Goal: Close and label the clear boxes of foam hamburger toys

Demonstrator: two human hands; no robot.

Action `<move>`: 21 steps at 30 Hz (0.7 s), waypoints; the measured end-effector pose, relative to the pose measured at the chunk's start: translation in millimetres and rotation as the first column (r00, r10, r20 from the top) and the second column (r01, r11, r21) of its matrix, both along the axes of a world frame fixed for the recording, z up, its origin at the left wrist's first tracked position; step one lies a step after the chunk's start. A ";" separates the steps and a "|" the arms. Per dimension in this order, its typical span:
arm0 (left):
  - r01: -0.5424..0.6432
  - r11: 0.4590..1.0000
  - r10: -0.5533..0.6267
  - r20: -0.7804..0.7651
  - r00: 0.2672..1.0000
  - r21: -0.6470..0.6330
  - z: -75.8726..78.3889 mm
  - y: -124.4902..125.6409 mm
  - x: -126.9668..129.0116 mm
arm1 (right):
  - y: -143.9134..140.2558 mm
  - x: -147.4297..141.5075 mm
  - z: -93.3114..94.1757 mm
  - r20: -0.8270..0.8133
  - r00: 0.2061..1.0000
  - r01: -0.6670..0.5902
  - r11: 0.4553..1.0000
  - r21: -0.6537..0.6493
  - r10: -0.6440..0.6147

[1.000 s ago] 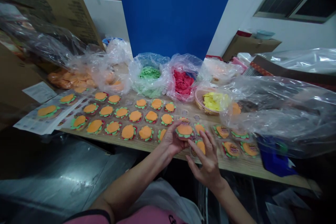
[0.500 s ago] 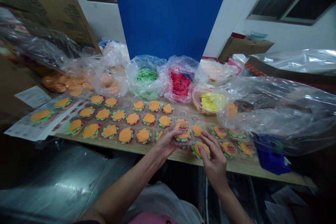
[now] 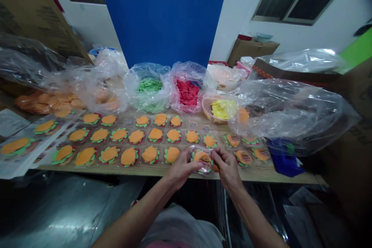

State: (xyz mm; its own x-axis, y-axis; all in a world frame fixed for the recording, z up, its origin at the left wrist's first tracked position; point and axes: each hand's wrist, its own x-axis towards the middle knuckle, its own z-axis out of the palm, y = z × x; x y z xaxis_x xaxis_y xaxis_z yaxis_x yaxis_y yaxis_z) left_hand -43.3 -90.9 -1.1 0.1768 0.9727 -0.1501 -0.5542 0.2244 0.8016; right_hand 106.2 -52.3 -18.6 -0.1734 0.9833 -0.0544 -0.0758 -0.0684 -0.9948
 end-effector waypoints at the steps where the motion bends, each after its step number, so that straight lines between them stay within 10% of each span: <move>1: 0.002 1.000 -0.002 -0.019 1.000 0.014 0.6 -0.3 -0.7 | 0.4 2.9 1.3 0.008 1.000 -0.023 1.000 -0.013 0.023; 11: 0.229 0.969 -0.220 -0.100 0.970 0.091 4.4 -7.8 -2.3 | 17.4 -0.9 41.1 0.365 0.788 -0.540 0.841 0.022 0.496; 17: 0.028 0.991 -0.053 -0.189 0.981 -0.131 -5.0 -10.0 -5.3 | 5.5 -11.0 19.2 0.107 0.970 -0.222 0.975 0.009 0.220; 21: -0.118 0.992 0.109 -0.158 0.981 -0.047 -7.1 -11.4 -1.1 | 0.2 -7.6 5.7 -0.106 0.994 0.014 0.999 -0.032 -0.017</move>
